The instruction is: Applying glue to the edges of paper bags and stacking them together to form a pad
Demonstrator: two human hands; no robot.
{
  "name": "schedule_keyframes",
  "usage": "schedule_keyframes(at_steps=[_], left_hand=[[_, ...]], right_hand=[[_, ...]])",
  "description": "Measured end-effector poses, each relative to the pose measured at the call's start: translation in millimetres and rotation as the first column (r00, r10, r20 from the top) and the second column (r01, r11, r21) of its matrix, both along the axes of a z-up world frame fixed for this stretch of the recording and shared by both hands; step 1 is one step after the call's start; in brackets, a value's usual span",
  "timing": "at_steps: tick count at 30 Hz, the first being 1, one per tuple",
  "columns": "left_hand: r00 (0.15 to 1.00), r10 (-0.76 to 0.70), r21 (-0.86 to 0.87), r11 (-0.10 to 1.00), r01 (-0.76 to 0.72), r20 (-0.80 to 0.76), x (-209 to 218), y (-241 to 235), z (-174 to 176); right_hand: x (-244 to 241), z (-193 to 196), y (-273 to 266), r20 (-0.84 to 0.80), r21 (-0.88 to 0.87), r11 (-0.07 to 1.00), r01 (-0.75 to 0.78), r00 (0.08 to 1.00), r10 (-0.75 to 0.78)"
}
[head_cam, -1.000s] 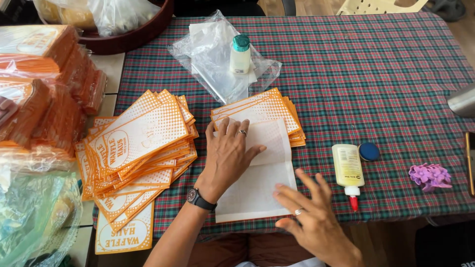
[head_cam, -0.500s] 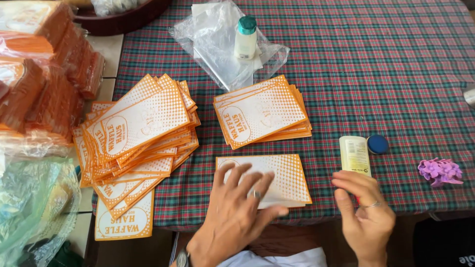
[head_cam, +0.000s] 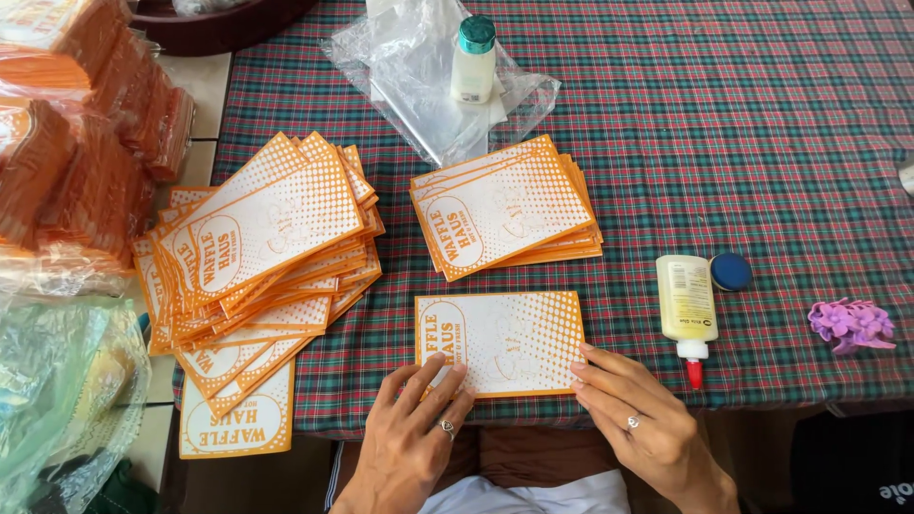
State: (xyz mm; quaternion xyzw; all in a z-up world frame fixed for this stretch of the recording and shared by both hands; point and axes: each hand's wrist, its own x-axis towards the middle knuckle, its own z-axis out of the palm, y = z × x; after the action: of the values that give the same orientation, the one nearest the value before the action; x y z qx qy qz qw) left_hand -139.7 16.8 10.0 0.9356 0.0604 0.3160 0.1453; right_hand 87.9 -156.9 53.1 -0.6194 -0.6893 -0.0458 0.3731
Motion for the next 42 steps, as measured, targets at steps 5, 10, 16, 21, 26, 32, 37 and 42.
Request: schedule_keyframes(at_steps=[5, 10, 16, 21, 26, 32, 37, 42], left_hand=[[0.999, -0.011, -0.026, 1.0, 0.01, -0.046, -1, 3, -3], [0.999, 0.005, -0.009, 1.0, -0.005, -0.041, -1, 4, -6], [1.0, -0.001, -0.002, 1.0, 0.001, -0.021, -2, 3, -7], [0.999, 0.016, -0.014, 1.0, -0.016, -0.028, -2, 3, -8], [0.998, 0.029, -0.013, 0.999, -0.03, -0.049, -2, 2, -7], [0.997, 0.027, -0.064, 0.997, -0.032, -0.078, -5, 6, 9], [0.998, 0.003, -0.123, 0.992, -0.01, -0.056, -7, 7, 10], [1.0, 0.019, -0.066, 0.998, -0.02, -0.024, -8, 4, 9]], right_hand=[[1, -8, 0, 0.002, -0.005, 1.0, -0.006, 1.0, 0.006], [2, -9, 0, 0.03, -0.023, 1.0, -0.012, 0.999, 0.013], [-1, -9, 4, 0.043, 0.011, 1.0, -0.003, 0.999, 0.003], [-2, -11, 3, 0.045, 0.019, 1.0, 0.016, 0.999, -0.017], [-1, -7, 3, 0.028, 0.011, 1.0, 0.003, 1.0, -0.003], [-4, -6, 6, -0.001, 0.011, 1.0, -0.015, 1.0, 0.015], [-3, -12, 4, -0.004, -0.006, 1.0, 0.004, 1.0, -0.004], [-3, -12, 4, -0.005, -0.024, 1.0, 0.014, 1.0, -0.014]])
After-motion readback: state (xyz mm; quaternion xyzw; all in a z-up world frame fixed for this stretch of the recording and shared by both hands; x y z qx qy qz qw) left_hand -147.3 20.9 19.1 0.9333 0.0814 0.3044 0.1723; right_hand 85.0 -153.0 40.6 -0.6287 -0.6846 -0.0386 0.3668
